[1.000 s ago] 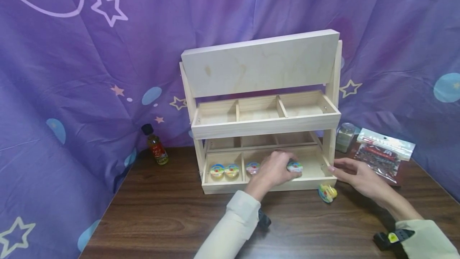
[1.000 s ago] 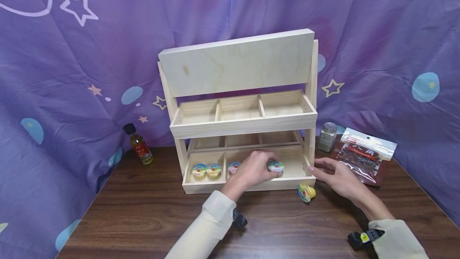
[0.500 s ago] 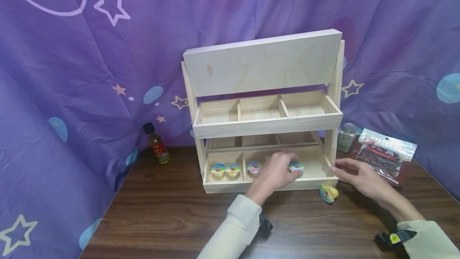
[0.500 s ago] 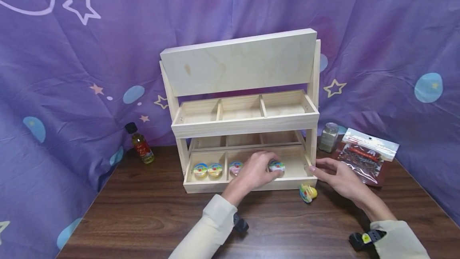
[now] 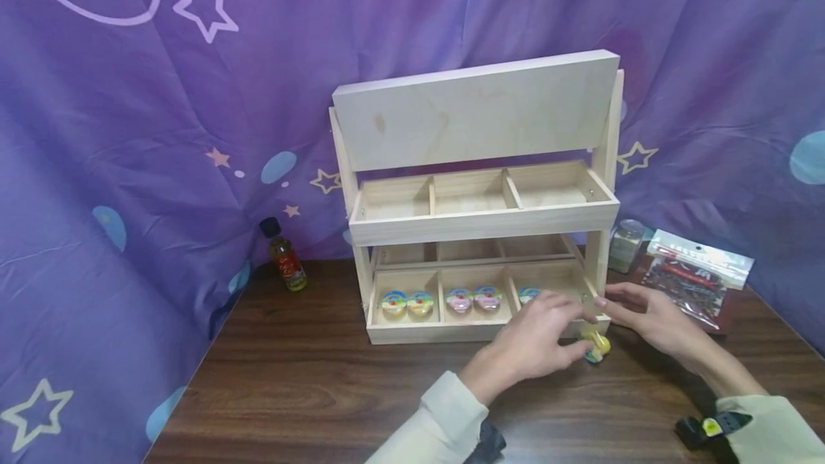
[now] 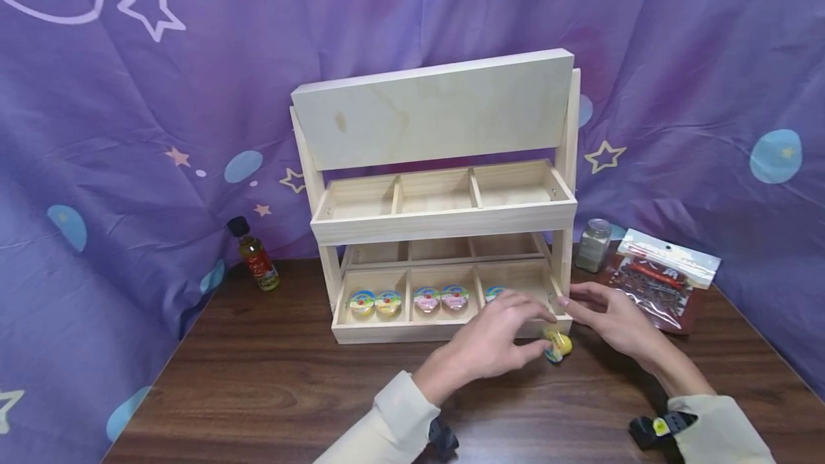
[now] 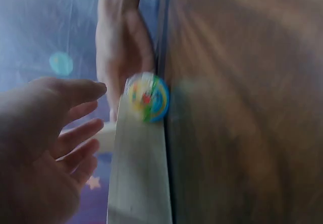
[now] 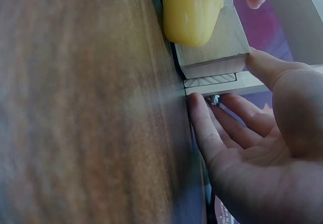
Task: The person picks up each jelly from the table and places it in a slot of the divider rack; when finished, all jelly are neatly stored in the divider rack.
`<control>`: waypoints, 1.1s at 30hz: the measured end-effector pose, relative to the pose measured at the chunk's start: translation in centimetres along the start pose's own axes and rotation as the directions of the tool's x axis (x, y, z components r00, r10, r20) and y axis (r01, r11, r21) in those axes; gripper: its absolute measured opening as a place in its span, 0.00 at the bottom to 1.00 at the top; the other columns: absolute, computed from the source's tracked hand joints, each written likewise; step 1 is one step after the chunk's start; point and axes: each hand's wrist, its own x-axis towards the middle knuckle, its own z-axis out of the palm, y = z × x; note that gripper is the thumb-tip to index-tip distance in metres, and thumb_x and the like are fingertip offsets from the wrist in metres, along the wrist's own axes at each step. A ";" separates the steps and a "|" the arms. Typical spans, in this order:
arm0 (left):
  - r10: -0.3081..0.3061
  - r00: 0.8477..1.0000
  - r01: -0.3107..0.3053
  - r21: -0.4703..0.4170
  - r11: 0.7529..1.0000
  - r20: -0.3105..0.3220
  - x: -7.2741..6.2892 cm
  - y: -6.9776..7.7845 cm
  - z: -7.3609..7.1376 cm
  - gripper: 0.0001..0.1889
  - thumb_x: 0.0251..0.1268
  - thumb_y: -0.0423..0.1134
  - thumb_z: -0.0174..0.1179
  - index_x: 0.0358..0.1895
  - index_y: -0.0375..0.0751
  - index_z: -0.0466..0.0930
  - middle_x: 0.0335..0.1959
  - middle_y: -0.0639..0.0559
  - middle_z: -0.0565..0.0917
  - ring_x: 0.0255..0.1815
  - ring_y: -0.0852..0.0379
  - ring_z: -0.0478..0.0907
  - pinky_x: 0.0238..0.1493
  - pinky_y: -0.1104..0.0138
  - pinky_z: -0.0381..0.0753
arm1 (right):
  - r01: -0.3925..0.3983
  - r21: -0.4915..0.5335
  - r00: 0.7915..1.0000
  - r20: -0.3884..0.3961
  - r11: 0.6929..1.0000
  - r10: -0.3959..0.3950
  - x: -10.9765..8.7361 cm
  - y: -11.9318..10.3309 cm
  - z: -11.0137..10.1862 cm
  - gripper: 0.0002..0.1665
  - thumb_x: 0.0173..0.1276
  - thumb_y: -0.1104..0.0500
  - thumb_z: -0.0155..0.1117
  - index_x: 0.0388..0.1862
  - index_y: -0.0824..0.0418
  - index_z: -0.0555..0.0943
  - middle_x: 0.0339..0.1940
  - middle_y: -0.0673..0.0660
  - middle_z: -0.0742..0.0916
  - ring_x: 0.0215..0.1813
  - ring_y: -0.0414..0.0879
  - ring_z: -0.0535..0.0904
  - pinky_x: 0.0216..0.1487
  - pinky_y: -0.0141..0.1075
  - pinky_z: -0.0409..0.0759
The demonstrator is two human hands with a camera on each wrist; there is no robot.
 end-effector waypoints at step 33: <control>0.143 0.988 -0.131 -0.176 0.976 0.058 -0.5 0.6 1.6 0.15 0.74 0.46 0.72 0.60 0.56 0.88 0.58 0.67 0.89 0.58 0.78 0.82 0.60 0.91 0.71 | 0.006 0.001 1.000 -0.010 1.000 -0.006 -0.1 -0.1 0.0 0.35 0.83 0.43 0.64 0.74 0.67 0.77 0.69 0.71 0.85 0.55 0.24 0.77 0.52 0.23 0.80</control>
